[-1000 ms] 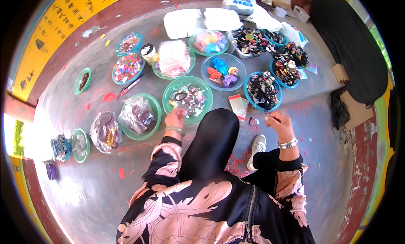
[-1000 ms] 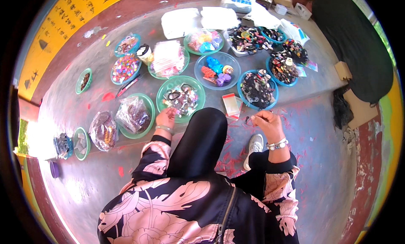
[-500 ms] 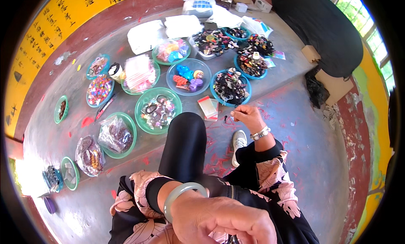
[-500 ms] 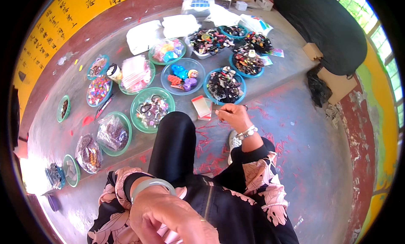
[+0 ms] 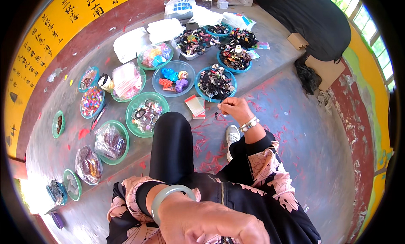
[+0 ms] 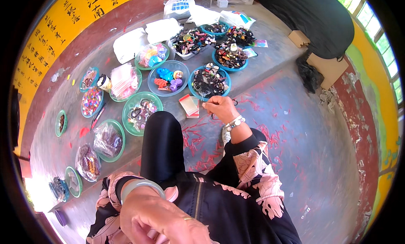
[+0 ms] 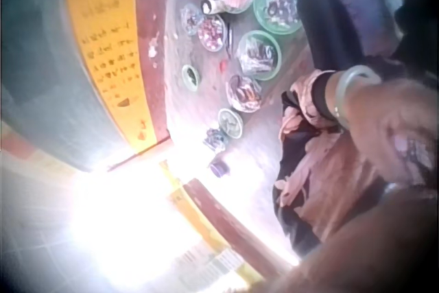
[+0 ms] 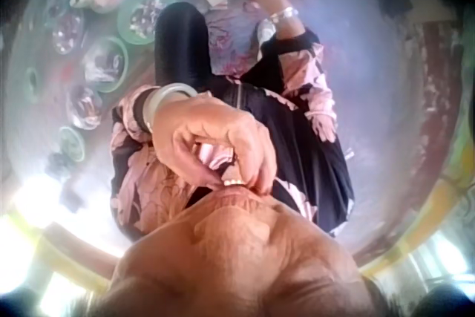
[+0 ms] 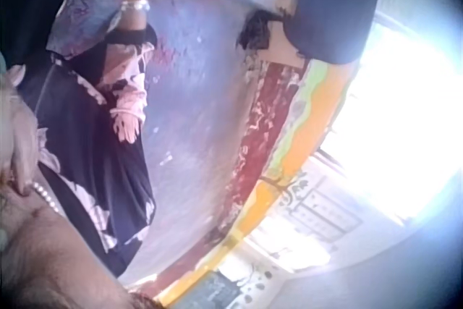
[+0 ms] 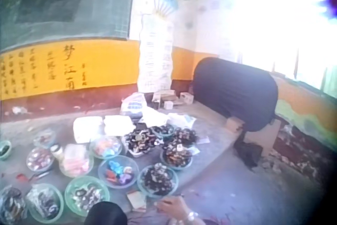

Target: The person sits on the floor surrounded by bowls of hair accessories and sorts through them. They pick up hair ties and clips, place them into small plastic bags, and organize the items into different containers.

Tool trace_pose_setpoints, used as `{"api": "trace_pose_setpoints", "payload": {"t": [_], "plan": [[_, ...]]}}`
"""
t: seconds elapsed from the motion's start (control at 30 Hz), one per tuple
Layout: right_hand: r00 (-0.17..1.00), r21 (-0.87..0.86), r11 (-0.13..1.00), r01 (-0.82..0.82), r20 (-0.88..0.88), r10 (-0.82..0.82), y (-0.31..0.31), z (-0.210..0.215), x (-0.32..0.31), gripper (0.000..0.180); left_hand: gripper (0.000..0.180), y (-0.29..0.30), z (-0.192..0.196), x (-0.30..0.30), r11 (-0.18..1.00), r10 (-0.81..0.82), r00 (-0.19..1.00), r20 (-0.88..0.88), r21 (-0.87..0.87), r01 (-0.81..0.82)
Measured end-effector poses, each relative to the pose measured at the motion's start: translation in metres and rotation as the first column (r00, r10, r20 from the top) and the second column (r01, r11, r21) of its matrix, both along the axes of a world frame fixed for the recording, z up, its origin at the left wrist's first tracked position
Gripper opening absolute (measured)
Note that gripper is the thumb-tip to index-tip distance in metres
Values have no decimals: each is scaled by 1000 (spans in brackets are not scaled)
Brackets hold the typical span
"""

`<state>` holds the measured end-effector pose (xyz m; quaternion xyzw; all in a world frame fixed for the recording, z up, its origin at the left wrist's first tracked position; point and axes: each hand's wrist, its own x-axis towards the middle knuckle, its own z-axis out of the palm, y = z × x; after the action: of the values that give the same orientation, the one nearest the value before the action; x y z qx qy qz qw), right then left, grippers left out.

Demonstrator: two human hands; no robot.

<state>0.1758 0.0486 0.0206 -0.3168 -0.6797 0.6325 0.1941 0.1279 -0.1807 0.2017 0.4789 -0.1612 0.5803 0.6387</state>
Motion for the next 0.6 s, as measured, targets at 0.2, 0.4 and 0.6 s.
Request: {"api": "trace_pose_setpoints", "payload": {"t": [0.2, 0.4, 0.6], "plan": [[988, -118, 986, 119, -81, -129, 7, 10, 13, 18, 25, -7, 10, 5, 995, -98, 993, -65, -26, 97], [910, -385, 898, 215, -253, -327, 23, -5, 16, 17, 25, -6, 9, 0, 997, -11, 982, -187, 76, 26], [886, -467, 838, 281, -209, -413, 26, 5, 29, 17, 27, -10, 13, 15, 994, -46, 996, -70, 94, 52]]}}
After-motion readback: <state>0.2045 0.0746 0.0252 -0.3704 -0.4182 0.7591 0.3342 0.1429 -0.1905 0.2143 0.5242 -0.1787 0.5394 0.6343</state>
